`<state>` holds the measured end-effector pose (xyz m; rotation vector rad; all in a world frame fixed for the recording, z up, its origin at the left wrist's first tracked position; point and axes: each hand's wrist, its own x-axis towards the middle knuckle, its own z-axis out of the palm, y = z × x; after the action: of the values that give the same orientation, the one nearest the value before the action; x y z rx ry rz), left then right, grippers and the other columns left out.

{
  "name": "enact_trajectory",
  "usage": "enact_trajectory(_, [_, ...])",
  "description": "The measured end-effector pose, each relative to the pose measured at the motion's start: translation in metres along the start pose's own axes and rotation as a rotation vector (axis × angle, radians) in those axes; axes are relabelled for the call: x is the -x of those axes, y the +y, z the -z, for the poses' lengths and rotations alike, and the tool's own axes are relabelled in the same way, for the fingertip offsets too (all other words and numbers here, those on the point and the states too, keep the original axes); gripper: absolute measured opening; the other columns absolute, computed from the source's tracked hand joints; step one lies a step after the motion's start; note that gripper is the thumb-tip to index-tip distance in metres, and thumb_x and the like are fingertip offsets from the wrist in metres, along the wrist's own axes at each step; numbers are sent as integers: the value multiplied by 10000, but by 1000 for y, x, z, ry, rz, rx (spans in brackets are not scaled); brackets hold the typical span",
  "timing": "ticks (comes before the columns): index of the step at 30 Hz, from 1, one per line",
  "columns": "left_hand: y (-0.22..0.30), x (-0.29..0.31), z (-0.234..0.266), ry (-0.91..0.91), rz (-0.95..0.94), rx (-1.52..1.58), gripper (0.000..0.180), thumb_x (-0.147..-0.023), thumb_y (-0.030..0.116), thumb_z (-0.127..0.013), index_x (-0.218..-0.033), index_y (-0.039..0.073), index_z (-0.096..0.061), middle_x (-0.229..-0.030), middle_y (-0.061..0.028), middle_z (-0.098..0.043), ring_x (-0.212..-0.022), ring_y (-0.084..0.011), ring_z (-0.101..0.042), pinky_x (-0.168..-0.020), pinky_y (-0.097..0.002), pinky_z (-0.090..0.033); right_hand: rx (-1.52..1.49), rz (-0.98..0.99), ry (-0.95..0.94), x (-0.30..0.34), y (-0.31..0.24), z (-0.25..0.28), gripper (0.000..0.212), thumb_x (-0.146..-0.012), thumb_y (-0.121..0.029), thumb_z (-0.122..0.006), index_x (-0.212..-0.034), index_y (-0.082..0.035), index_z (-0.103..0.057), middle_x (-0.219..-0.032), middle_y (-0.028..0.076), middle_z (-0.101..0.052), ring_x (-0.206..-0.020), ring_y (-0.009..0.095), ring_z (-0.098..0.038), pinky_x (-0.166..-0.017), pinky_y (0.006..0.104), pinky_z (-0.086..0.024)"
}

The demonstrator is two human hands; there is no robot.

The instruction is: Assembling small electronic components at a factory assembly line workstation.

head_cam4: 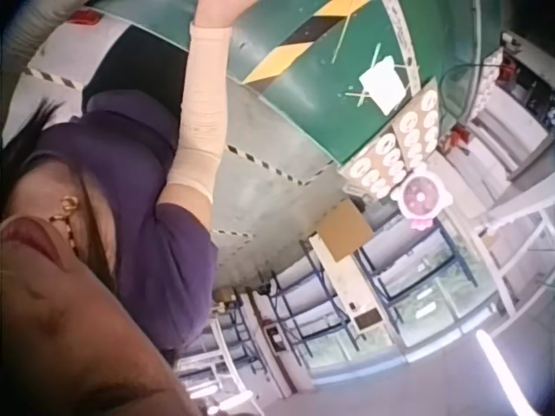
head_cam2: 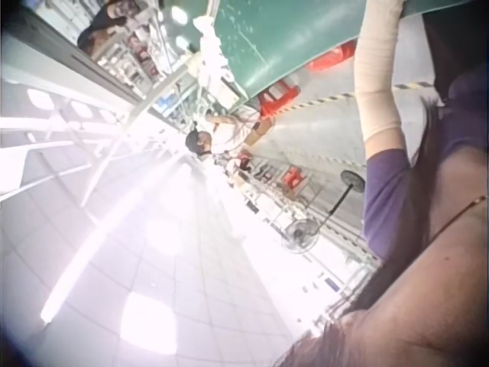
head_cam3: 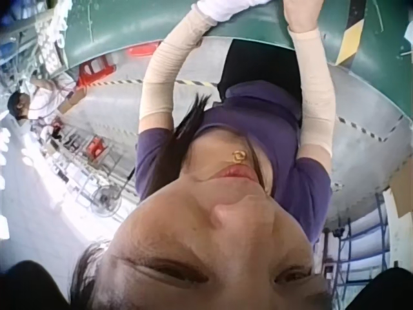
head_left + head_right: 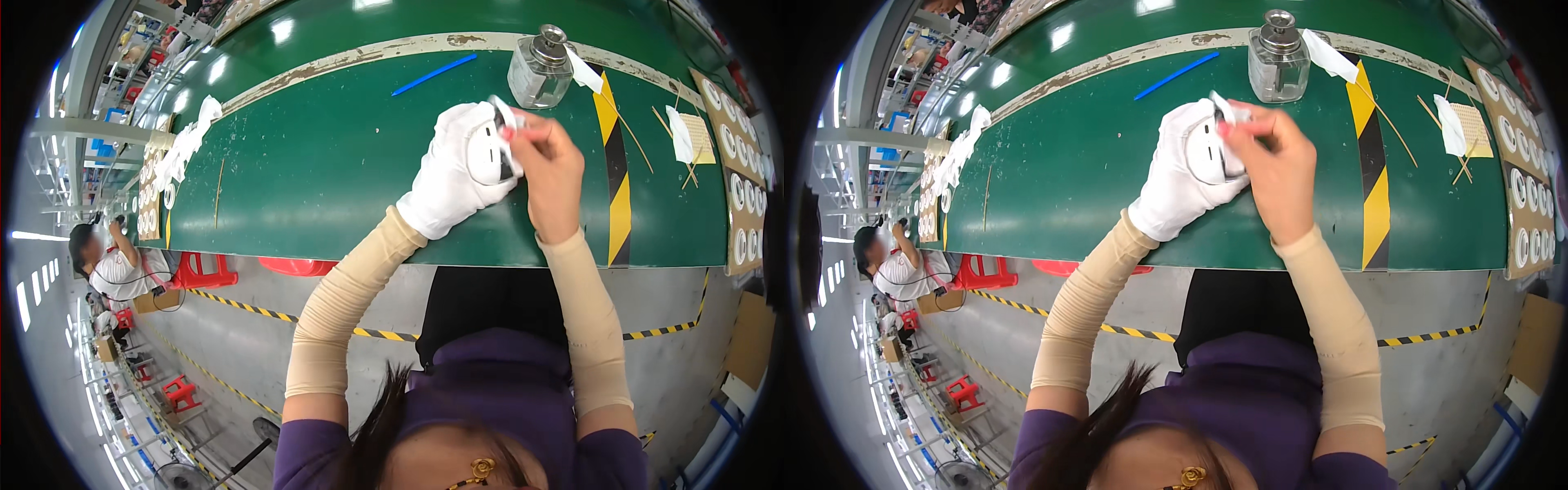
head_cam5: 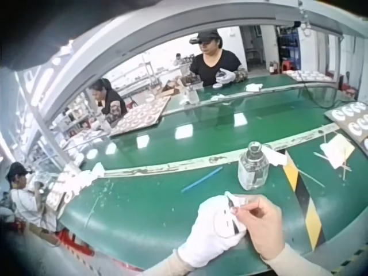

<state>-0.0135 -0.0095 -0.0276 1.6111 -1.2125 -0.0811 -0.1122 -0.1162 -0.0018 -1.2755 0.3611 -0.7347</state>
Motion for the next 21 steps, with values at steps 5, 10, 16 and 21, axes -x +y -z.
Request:
enact_trajectory(5, [-3,1,0,23,-25,-31,825,-614,215,-837,-1300,67,-404,-1241,-166,-441,-1125,-338,-503,-946,-392,-448,0,4,-122,8,3,13,107,-828,18,-667,-824,18,-560,-1288,175,-542,-1000,123,-557,-859,265,-466])
enact_trajectory(10, [-1,-1,-1,26,4,-7,808,-623,220,-836,-1295,70,-413,-1212,-163,-467,-1128,-335,-501,-940,-389,-449,57,116,-179,6,2,9,139,-795,27,-698,-825,9,-564,-1284,183,-517,-1062,160,-537,-876,307,-463])
enact_trajectory(16, [2,-1,-2,54,-110,-55,775,-629,227,-840,-1267,86,-423,-1214,-143,-469,-1112,-321,-513,-922,-384,-461,10,59,-180,5,5,10,153,-837,36,-635,-832,-40,-502,-1328,193,-506,-1186,202,-489,-1031,328,-340])
enact_trajectory(21, [-5,5,-6,13,127,144,782,-638,239,-840,-1271,88,-407,-1227,-136,-461,-1089,-313,-531,-897,-384,-476,15,99,-217,6,-1,9,152,-834,42,-634,-816,-28,-501,-1333,199,-502,-1182,211,-499,-990,317,-387])
